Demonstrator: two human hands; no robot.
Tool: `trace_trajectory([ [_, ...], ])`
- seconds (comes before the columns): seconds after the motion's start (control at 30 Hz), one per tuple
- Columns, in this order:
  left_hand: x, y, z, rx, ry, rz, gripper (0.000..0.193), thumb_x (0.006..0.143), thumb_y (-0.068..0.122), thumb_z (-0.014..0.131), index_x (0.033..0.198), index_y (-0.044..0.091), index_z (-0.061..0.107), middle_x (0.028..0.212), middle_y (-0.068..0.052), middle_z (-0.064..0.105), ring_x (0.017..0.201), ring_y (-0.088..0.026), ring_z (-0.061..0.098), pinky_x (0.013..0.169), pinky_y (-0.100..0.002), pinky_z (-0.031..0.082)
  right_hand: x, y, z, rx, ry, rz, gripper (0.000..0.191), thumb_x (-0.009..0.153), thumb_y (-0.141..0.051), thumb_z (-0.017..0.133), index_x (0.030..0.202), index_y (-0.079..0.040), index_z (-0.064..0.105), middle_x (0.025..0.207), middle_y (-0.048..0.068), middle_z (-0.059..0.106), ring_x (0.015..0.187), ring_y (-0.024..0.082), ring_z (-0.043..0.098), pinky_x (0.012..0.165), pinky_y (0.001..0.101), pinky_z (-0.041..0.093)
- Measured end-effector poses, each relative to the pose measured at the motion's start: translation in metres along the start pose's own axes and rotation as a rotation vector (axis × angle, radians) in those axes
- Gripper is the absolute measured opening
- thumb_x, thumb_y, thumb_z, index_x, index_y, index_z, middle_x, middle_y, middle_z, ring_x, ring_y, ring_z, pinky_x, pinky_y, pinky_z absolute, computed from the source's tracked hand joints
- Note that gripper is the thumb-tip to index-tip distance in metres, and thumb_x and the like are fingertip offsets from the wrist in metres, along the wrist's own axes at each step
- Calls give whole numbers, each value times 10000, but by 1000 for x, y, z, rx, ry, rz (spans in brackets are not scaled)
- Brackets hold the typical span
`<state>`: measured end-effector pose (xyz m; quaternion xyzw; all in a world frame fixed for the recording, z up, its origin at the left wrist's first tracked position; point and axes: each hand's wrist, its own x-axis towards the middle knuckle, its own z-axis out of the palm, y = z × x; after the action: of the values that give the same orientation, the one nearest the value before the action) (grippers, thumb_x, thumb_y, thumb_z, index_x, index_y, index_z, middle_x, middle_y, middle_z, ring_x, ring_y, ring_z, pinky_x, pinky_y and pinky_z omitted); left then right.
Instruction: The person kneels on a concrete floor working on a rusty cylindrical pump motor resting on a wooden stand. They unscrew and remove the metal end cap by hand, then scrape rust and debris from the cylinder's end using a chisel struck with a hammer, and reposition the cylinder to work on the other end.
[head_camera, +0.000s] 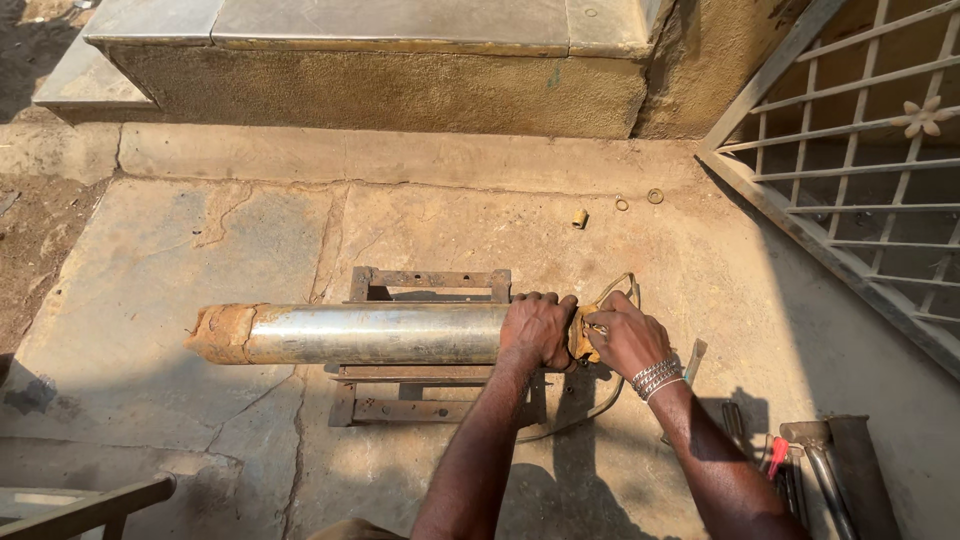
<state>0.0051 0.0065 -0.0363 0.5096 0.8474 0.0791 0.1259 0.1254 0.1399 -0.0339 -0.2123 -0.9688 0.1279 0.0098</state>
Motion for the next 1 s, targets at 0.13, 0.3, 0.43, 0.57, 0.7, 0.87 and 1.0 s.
trace_trajectory([
  [0.13,2,-2,4,-9,-15,-7,835,564,489,957,1223,145,576,1097,-108,683,1086,-294,665,933,-451,528,15,2,-2,-61,-66,-32,184,821,-216,790,982,-130,766,1001,42,617,872,270,698,777,432,585],
  [0.3,5,-3,8,32,-13,-2,824,572,471,944,1244,161,581,1121,-91,696,1085,-276,675,918,-440,545,31,-7,-3,-205,-201,-53,289,752,-43,782,1026,-92,705,1037,55,595,924,277,702,822,422,593],
  [0.43,6,-1,3,62,-118,-41,983,588,609,919,1355,139,522,1140,-98,684,1058,-260,692,920,-431,552,34,-17,-2,-249,-255,16,323,744,8,768,1044,-84,690,1083,49,594,954,255,711,844,407,605],
  [0.57,-4,-2,-1,-32,92,73,943,551,574,935,1317,165,568,1171,-97,668,1106,-281,649,930,-444,533,28,-22,-2,-130,-141,70,363,729,12,786,1061,-104,695,1106,51,615,1007,270,688,874,412,582],
  [0.7,-19,0,-4,-288,371,144,659,754,531,830,1268,160,649,1197,-80,688,1147,-289,662,972,-437,548,23,-21,-3,66,-84,145,281,791,-99,820,1052,-109,716,1124,58,653,1062,266,678,885,418,565],
  [0.87,-20,25,-24,-141,120,-36,546,795,478,828,1221,159,702,1218,-83,680,1168,-282,653,976,-424,559,25,-5,-18,823,-91,63,534,763,-64,781,1265,-139,612,1103,141,693,962,270,694,806,422,598],
  [1.0,-14,50,-46,-31,-36,-123,618,731,464,886,1225,141,702,1244,-89,670,1187,-281,637,971,-408,562,15,9,-18,541,30,154,406,787,-239,866,1144,-103,729,1074,107,697,945,182,648,775,370,565],
])
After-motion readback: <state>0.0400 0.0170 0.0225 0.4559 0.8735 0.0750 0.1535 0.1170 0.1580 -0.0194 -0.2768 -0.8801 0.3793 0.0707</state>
